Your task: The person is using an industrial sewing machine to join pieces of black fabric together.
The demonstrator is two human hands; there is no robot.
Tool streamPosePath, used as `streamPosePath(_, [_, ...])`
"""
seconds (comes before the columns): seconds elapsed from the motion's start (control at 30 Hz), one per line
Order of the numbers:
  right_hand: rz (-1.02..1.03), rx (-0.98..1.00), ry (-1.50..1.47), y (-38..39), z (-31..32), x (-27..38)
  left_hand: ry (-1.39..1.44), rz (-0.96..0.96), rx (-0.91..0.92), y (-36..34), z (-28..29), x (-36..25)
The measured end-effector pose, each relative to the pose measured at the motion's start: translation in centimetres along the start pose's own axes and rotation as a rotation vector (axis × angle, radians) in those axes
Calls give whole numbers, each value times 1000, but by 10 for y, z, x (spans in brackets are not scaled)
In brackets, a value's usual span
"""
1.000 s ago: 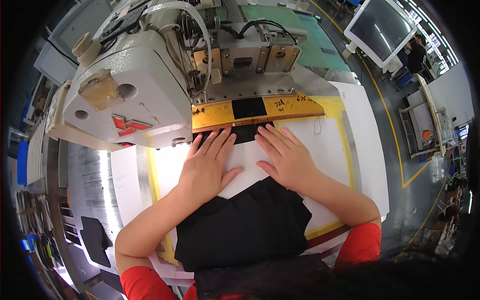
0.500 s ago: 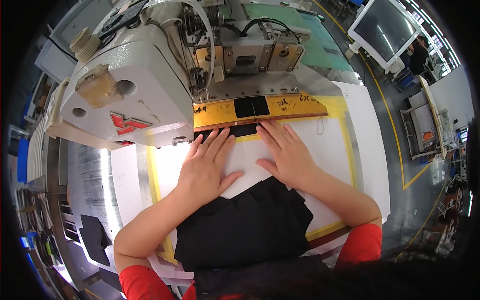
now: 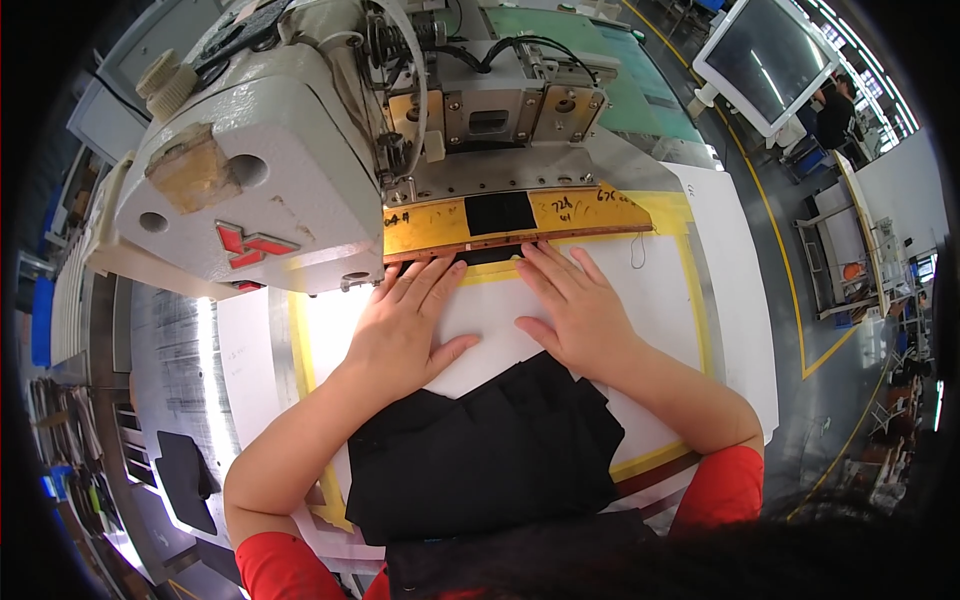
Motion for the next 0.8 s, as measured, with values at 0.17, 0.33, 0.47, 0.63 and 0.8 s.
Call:
streamPosePath(0.17, [3, 18, 52, -1, 0, 3, -27, 7, -5, 4, 0, 0])
streamPosePath(0.33, [-13, 12, 45, 2, -2, 2, -117, 10, -40, 11, 1, -8])
streamPosePath(0.47, [-13, -4, 116, 2, 1, 4, -176, 37, -95, 13, 2, -13])
streamPosePath(0.63, [-14, -2, 86, 0, 0, 4, -170, 46, -112, 15, 3, -14])
streamPosePath(0.8, [-29, -8, 61, 1, -1, 3, -165, 35, -109, 13, 4, -15])
Point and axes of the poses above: each hand's wrist, its own y-axis away from the middle knuckle, its own z-axis out of the back of the hand, x = y × z, the point moved 5 cm from there along -y, towards the middle knuckle, and after that the axes turned 6 degrees about -z, right-handed, at the moved point
